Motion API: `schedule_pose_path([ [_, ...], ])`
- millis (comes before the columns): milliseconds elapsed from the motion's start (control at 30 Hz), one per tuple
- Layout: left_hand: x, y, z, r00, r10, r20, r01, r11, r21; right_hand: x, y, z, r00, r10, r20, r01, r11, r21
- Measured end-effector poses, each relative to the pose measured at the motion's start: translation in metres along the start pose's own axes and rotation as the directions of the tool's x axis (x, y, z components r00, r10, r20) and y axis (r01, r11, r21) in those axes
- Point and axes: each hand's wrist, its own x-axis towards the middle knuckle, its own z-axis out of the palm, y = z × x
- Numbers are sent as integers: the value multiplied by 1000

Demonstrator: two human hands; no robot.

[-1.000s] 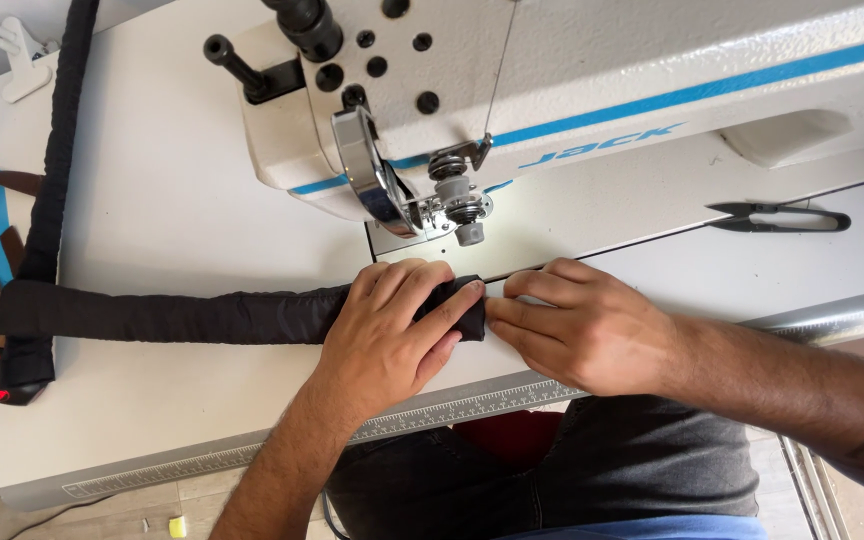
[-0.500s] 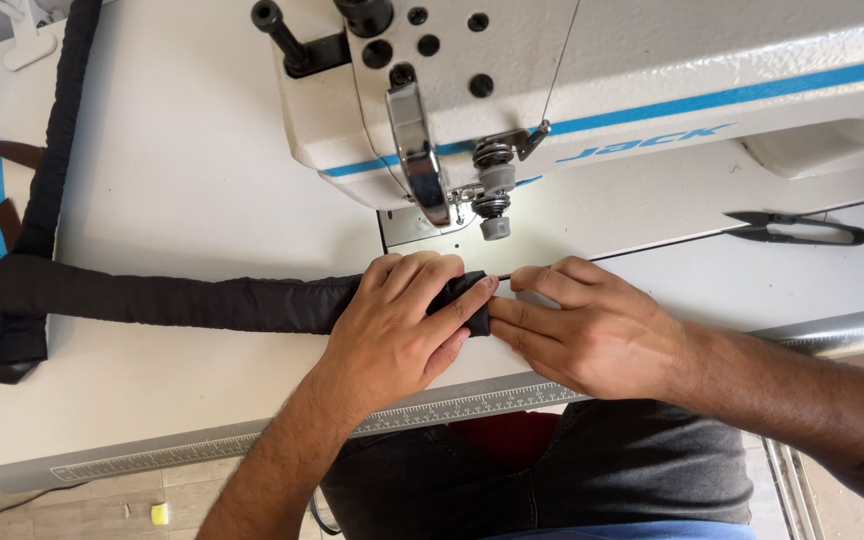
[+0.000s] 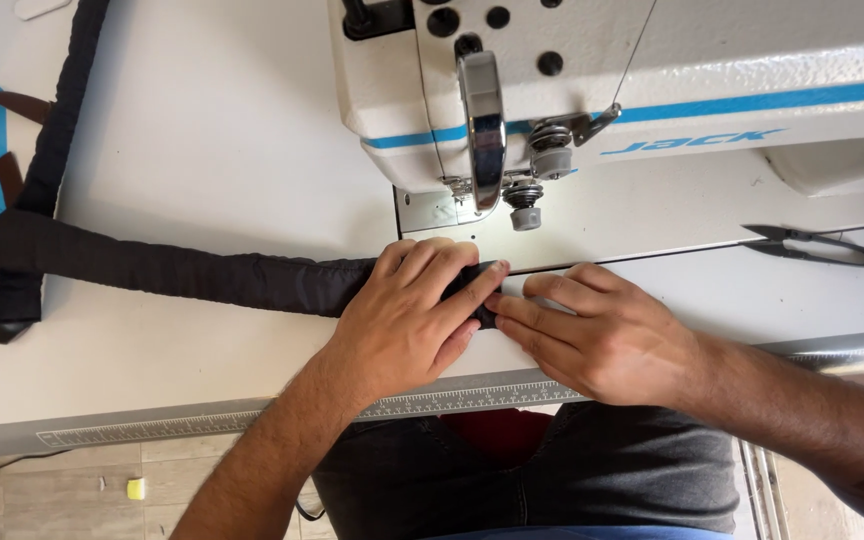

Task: The person is folding a padded leather strap and sewing it using an industrial sewing machine.

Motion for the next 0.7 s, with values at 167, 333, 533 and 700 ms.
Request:
schedule_pose_path([
  [167,-1,2,6,942,75,-328,-70,997,27,7,0,-4,998,44,51,-44,999,-14],
  [333,-1,4,10,934,92,-345,-76,995,60,4,-2,-2,997,27,73,-26,1000,-15],
  [533,4,2,2,908,108,-406,-94,994,53,3,-6,-1,996,51,77,-48,998,-40],
  [700,0,2,4,893,90,-442,-83,996,35,-1,-5,4,995,79,55,-75,995,-71],
])
